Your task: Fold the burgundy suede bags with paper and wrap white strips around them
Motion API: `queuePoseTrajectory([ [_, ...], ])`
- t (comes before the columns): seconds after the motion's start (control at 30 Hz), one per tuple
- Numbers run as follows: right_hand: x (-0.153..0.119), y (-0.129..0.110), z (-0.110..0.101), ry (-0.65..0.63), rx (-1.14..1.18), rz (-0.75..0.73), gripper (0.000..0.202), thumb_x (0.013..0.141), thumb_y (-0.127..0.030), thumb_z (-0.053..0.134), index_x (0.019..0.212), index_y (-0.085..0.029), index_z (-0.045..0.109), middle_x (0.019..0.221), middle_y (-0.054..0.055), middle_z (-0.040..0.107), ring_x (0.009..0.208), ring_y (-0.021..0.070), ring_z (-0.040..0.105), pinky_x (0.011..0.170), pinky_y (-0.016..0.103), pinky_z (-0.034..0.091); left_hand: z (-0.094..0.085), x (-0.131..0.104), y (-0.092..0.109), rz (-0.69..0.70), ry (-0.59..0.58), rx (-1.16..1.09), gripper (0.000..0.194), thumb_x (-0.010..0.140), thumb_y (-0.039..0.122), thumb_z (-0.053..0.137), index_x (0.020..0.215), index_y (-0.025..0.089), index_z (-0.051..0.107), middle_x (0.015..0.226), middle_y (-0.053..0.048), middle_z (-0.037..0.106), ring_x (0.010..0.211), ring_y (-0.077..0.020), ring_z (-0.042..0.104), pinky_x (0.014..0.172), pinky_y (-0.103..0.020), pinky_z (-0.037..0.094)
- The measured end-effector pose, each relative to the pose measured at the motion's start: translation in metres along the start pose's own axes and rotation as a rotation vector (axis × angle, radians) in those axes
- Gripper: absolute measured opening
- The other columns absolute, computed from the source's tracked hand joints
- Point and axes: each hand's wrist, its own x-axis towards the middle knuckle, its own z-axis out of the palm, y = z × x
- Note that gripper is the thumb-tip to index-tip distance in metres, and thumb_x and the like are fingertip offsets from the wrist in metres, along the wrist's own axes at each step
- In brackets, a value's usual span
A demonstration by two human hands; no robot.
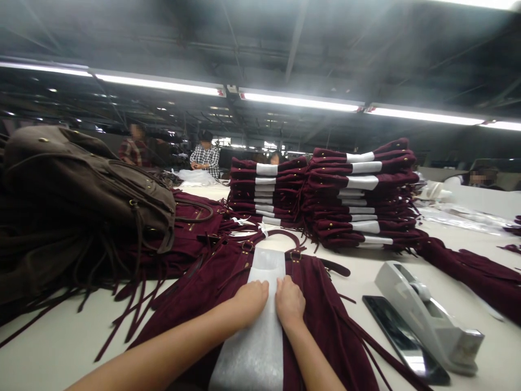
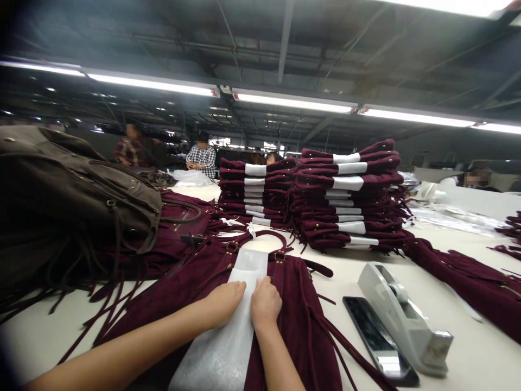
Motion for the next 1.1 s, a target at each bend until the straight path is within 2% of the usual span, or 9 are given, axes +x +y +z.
queuePoseTrajectory([
  [0.17,0.004,0.002,0.0,0.0,0.053,0.051,0.027,0.1,-0.027,0.036,0.103,-0.013,0.059,0.097,0.016,0.07,0.09,0.028,0.069,0.072,0.034,0.048,0.018,0.001,0.008,-0.051,0.028,0.055,0.049,0.096,0.016,0.028,0.143,0.002,0.037,0.147,-0.024,0.039,0.141,-0.0307,0.032,0.116,-0.046,0.028],
  [0.27,0.005,0.004,-0.001,0.004,0.083,0.053,0.023,0.098,-0.028,0.041,0.099,-0.015,0.061,0.096,0.014,0.071,0.09,0.027,0.069,0.07,0.031,0.046,0.022,-0.003,0.005,-0.095,0.037,-0.005,0.05,0.1,0.033,0.033,0.141,0.006,0.043,0.154,-0.021,0.029,0.145,-0.0289,0.021,0.12,-0.045,0.019],
  [0.33,0.006,0.006,-0.002,0.008,0.099,0.043,0.021,0.097,-0.029,0.044,0.096,-0.018,0.062,0.095,0.011,0.071,0.089,0.0262,0.069,0.069,0.03,0.044,0.02,-0.003,0.002,-0.183,0.111,-0.121,0.049,0.096,0.034,0.045,0.138,0.008,0.047,0.156,-0.021,0.024,0.146,-0.0311,0.017,0.12,-0.048,0.014],
  [0.43,0.006,0.007,-0.001,0.022,0.112,0.035,0.019,0.096,-0.031,0.048,0.094,-0.02,0.063,0.093,0.01,0.072,0.087,0.0252,0.068,0.067,0.03,0.042,0.012,0.003,-0.007,-0.333,0.32,-0.439,0.05,0.087,0.021,0.057,0.134,0.005,0.049,0.151,-0.023,0.033,0.143,-0.0311,0.025,0.119,-0.044,0.017],
  [0.53,0.008,0.008,0.001,0.029,0.115,0.025,0.018,0.096,-0.033,0.049,0.091,-0.021,0.063,0.089,0.009,0.072,0.085,0.0249,0.068,0.065,0.029,0.04,0.003,0.013,-0.024,-0.456,0.422,-0.664,0.044,0.089,0.013,0.049,0.133,0.007,0.047,0.125,-0.021,0.059,0.125,-0.028,0.052,0.11,-0.043,0.034],
  [0.63,0.009,0.009,0.004,0.034,0.117,0.008,0.019,0.097,-0.034,0.048,0.09,-0.022,0.062,0.086,0.008,0.071,0.083,0.0238,0.067,0.063,0.028,0.037,-0.003,0.02,-0.042,-0.556,0.4,-0.863,0.031,0.09,0.014,0.048,0.12,0.008,0.053,0.095,-0.016,0.069,0.094,-0.0244,0.068,0.091,-0.041,0.051],
  [0.73,0.011,0.011,0.007,0.037,0.123,-0.003,0.021,0.097,-0.034,0.046,0.089,-0.023,0.061,0.085,0.006,0.071,0.081,0.0221,0.066,0.061,0.027,0.034,-0.006,0.018,-0.052,-0.565,0.329,-1.108,0.015,0.083,0.017,0.063,0.095,0.009,0.061,0.079,-0.012,0.07,0.075,-0.0189,0.069,0.078,-0.031,0.055],
  [0.9,0.013,0.015,0.012,0.045,0.145,-0.013,0.023,0.098,-0.035,0.044,0.084,-0.023,0.058,0.084,0.005,0.071,0.081,0.0212,0.066,0.059,0.027,0.031,-0.011,0.005,-0.041,-0.474,0.174,-1.391,0.032,0.061,0.029,0.085,0.073,0.011,0.061,0.07,-0.01,0.069,0.069,-0.0199,0.068,0.07,-0.028,0.055],
  [1.1,0.015,0.017,0.014,0.066,0.168,-0.02,0.028,0.099,-0.035,0.042,0.077,-0.023,0.054,0.081,0.005,0.07,0.077,0.0203,0.064,0.056,0.027,0.028,-0.02,-0.004,-0.03,-0.405,0.047,-1.547,0.027,0.063,0.034,0.075,0.068,0.011,0.061,0.068,-0.01,0.068,0.065,-0.0207,0.066,0.064,-0.029,0.054],
])
